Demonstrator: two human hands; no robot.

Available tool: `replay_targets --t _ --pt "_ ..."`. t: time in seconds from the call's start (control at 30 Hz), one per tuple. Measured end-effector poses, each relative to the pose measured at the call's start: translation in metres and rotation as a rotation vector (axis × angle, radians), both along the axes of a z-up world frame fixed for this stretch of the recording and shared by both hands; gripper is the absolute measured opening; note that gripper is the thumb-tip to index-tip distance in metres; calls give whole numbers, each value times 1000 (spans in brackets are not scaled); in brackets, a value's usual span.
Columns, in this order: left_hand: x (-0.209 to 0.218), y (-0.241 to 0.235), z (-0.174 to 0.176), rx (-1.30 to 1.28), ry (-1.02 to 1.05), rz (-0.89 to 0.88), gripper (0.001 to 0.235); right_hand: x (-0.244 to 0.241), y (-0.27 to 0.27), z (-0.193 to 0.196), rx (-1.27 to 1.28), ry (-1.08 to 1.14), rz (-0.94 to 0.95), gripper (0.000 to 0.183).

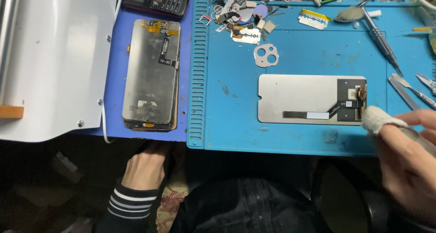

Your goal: Repairing a mobile phone screen by cleaning the LCD panel and using tweezers for delicate component adjustment.

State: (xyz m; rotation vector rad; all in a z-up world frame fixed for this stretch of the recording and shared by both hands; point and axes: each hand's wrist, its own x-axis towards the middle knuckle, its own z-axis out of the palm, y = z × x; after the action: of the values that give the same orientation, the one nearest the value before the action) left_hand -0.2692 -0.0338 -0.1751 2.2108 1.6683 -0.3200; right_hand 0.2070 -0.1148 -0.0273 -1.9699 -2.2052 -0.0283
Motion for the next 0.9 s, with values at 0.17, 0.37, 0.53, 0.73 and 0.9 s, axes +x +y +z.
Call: replay_targets --t 0.17,0.37,0.53,0.73,0.9 --pt "-17 1 -19 404 181 -16 37 -39 27 29 24 116 162 33" --pt "33 -6 79 -73 -294 -300 16 -67 50 27 16 -179 216 47" --pt "111 6 172 325 -1134 -607 14 -92 62 28 67 -248 278 49" --pt "155 36 155 645 -858 -648 35 -99 71 26 77 -160 330 39" --pt "155 40 148 632 -908 -662 41 -103 89 31 111 -247 365 36"
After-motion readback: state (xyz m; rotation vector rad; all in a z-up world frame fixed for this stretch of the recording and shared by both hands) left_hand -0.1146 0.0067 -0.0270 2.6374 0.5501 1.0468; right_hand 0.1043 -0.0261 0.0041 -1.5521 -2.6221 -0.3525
